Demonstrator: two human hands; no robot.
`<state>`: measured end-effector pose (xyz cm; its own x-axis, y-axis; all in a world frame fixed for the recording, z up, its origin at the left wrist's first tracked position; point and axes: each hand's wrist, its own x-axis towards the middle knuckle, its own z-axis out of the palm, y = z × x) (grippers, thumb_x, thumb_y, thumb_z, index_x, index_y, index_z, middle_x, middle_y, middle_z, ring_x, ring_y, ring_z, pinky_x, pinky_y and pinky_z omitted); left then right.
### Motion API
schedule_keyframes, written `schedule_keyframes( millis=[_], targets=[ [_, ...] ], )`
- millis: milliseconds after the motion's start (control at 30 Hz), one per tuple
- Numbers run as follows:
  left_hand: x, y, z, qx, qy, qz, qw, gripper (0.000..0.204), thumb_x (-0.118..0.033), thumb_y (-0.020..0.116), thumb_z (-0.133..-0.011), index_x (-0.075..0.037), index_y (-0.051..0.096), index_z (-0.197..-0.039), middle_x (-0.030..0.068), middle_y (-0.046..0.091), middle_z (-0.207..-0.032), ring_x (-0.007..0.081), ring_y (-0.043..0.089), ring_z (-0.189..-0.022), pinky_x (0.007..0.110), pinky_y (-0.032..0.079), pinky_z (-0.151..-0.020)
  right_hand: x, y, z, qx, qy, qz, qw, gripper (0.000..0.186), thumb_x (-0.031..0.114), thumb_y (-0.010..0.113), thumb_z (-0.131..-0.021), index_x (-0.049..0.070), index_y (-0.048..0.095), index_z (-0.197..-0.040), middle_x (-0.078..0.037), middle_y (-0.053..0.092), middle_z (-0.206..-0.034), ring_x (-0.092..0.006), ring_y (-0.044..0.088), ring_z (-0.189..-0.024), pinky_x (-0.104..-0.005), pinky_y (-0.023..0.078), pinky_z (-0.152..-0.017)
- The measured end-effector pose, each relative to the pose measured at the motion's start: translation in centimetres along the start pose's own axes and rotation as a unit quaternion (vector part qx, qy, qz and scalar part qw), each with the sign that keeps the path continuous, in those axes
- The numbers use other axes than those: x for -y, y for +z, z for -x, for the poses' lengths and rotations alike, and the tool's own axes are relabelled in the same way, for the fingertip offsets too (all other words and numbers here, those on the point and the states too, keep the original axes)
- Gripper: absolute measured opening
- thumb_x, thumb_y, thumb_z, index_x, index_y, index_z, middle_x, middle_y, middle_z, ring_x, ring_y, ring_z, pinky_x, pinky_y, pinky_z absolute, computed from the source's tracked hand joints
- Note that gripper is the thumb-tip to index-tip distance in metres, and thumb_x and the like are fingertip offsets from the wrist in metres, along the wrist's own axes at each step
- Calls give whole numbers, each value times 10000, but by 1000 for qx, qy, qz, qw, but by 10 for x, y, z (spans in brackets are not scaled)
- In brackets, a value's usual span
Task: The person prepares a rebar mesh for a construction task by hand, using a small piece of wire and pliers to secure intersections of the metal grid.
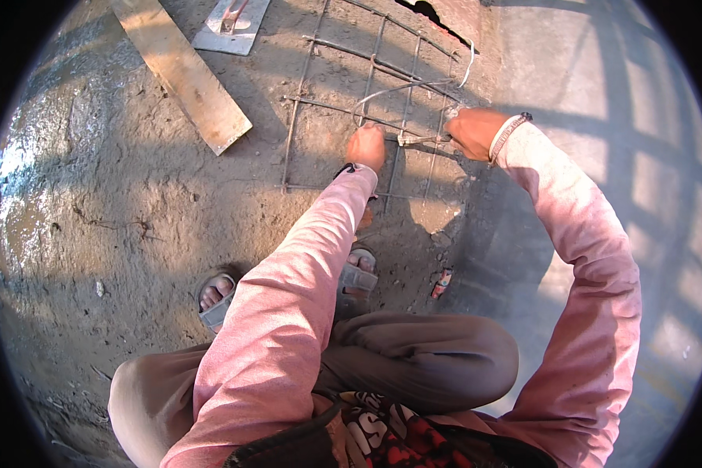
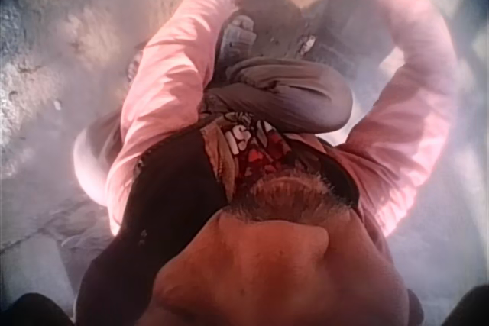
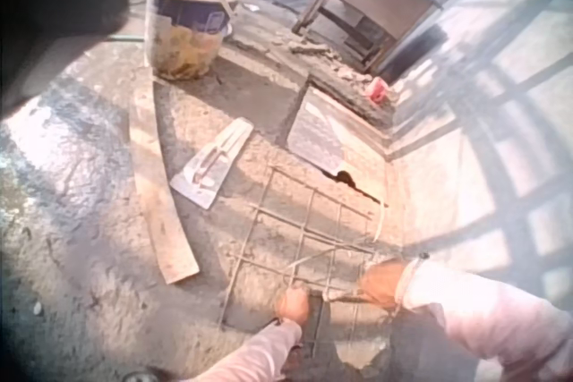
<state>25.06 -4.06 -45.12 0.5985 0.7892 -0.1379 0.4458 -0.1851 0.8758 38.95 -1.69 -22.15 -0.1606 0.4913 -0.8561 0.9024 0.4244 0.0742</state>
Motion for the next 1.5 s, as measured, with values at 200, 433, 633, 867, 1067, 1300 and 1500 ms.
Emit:
schedule_keyframes(
  millis=[200, 433, 633, 867, 1067, 1300, 1500],
  targets=[
    [9, 1, 1, 5, -6, 4, 1000, 175, -42, 454, -836, -24, 625, -870, 181, 617, -974, 372, 628, -874, 461, 511, -776, 3, 4, 18, 170, 246, -575, 761, 209, 192, 441, -941, 27, 536, -1027, -82, 538, -635, -180, 511, -448, -346, 416, -381],
    [15, 11, -4, -3, 27, -4, 1000, 225, -117, 424, -886, -15, 625, -892, 191, 620, -985, 393, 618, -883, 477, 502, -771, 35, 31, 42, 164, 199, -694, 672, 340, 81, 516, -897, 69, 413, -1221, -118, 598, -736, -219, 635, -590, -370, 539, -509],
    [15, 10, -6, -7, 24, -17, 1000, 200, -114, 449, -857, -35, 628, -895, 191, 620, -962, 399, 616, -866, 484, 497, -759, 129, 137, 72, 14, 67, -941, 330, 667, -5, 436, -884, 180, 158, -1462, -253, 551, -1170, -372, 640, -900, -512, 542, -760],
    [18, -3, 41, -16, 129, 53, 990, 107, -117, 568, -801, -49, 606, -876, 183, 591, -865, 393, 592, -811, 464, 478, -710, 271, 245, 48, -220, 81, -937, 258, 629, -10, 449, -866, 133, 229, -1439, -219, 571, -1165, -276, 645, -926, -382, 538, -807],
    [8, -52, 83, -13, 109, 24, 994, 170, -179, 640, -818, -50, 596, -919, 165, 594, -821, 358, 597, -783, 417, 470, -685, 303, 328, 33, -417, 293, -584, 632, 409, 51, 488, -851, 29, 505, -1258, -163, 562, -1116, -304, 568, -983, -393, 454, -872],
    [40, -151, 98, -261, -50, 91, 960, 283, -297, 549, -930, -15, 568, -913, 95, 594, -687, 200, 575, -619, 325, 460, -603, 235, 180, -15, -563, 113, -511, 640, 239, -2, 606, -799, 31, 653, -1031, -119, 604, -1071, -279, 586, -963, -360, 478, -824],
    [83, -198, 141, -463, -219, 158, 844, 253, -277, 514, -945, -32, 531, -886, 35, 549, -696, 111, 500, -605, 260, 430, -569, 197, 56, -145, -613, -83, -306, 724, 218, 96, 669, -755, 122, 669, -972, -55, 591, -1072, -242, 551, -988, -382, 437, -856]
  ],
)
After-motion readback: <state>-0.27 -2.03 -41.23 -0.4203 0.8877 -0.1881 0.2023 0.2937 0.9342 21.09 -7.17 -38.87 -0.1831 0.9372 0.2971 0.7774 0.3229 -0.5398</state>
